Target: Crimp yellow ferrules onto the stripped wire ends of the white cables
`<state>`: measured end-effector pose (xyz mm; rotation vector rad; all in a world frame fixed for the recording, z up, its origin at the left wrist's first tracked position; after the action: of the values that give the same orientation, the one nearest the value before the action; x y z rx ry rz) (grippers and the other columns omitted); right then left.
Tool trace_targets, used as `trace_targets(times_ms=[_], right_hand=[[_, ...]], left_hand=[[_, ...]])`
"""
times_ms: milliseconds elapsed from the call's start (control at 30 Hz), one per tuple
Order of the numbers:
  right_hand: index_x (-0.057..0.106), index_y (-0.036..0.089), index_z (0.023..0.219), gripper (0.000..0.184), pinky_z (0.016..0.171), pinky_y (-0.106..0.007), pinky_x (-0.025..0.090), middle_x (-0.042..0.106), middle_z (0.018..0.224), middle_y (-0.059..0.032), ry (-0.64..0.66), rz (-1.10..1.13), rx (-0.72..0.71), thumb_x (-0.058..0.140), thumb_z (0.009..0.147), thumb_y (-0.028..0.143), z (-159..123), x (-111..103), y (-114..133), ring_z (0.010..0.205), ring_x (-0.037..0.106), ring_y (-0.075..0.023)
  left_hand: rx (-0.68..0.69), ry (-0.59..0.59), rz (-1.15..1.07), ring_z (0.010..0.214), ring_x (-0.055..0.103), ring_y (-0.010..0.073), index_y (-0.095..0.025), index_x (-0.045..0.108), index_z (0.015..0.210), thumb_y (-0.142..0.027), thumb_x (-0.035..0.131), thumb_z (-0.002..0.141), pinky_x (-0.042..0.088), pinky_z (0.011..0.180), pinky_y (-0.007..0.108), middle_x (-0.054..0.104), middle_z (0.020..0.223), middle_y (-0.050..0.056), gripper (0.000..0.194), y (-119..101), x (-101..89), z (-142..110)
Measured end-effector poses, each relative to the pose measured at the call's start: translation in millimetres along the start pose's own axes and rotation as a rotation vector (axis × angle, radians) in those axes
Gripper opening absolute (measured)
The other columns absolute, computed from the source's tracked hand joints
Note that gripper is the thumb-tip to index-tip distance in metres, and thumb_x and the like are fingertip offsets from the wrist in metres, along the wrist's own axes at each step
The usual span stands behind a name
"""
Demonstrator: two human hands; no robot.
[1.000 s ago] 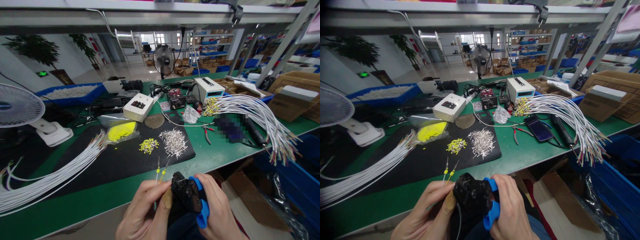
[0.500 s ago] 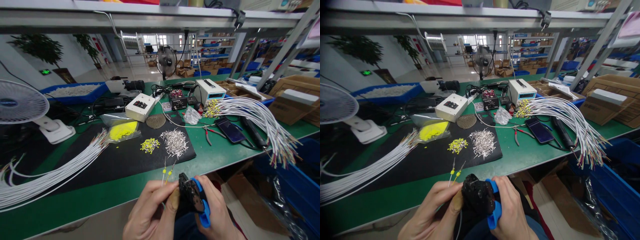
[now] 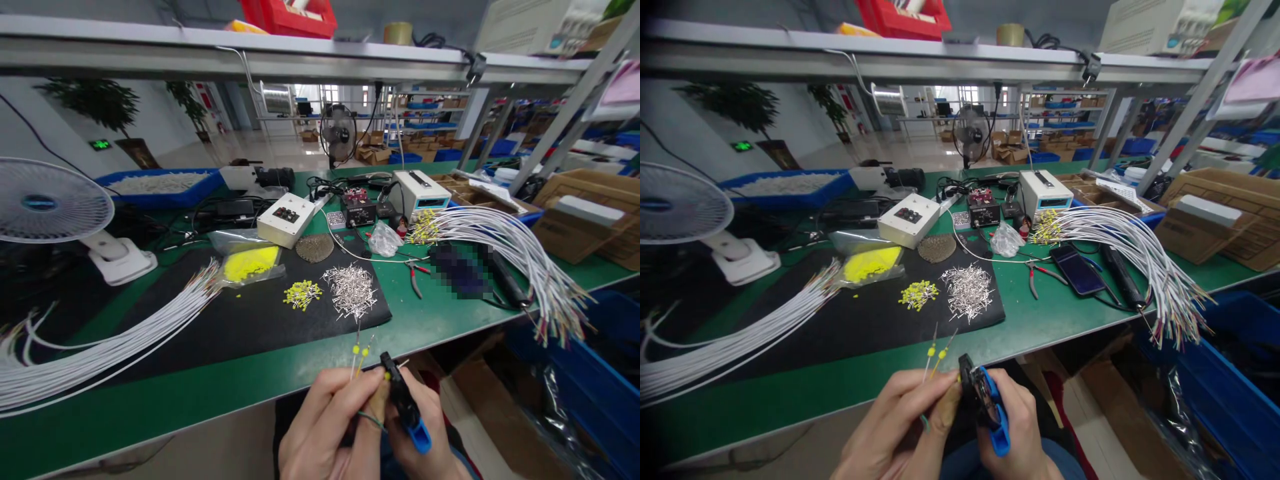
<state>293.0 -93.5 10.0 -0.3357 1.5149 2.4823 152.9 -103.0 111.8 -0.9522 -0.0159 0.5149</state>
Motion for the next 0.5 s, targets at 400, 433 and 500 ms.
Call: trace_targets(times_ms=[400,433,500], right_hand=[[0.068,0.021,0.100,0.012,0.056,-0.024,0.057,0.073,0.077,-0.0029,-0.006,0.068,0.027,0.062,0.098,0.031,2,11,21,0.059,0.069,-0.0184],[0.069,0.022,0.105,0.015,0.061,-0.025,0.060,0.075,0.083,-0.0047,-0.007,0.078,0.033,0.061,0.099,0.032,4,9,26,0.066,0.073,-0.0201],[0.068,0.024,0.119,0.025,0.074,-0.030,0.064,0.077,0.097,-0.0086,-0.009,0.094,0.020,0.057,0.102,0.038,8,7,37,0.082,0.077,-0.0243]], left_hand=[[0.035,0.045,-0.020,0.078,0.068,0.0117,-0.027,0.079,0.107,-0.013,0.073,0.093,0.052,0.067,0.017,0.071,0.093,0.000,0.021,-3,-5.6,4],[0.050,0.042,-0.020,0.081,0.068,0.0124,-0.027,0.079,0.108,-0.012,0.072,0.093,0.053,0.069,0.018,0.071,0.094,0.000,0.022,-3,-7.2,5],[0.075,0.042,-0.002,0.084,0.069,0.0127,-0.027,0.079,0.109,-0.011,0.072,0.093,0.053,0.072,0.018,0.071,0.095,0.001,0.024,-3,-10.4,7]])
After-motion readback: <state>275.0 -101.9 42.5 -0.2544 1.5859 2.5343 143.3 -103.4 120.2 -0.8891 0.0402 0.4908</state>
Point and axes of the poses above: each hand's wrist, its own z-axis towards the middle knuckle, its own x-axis out of the palm, y = z × x, the point moved 2 cm from there along z, towards the middle knuckle
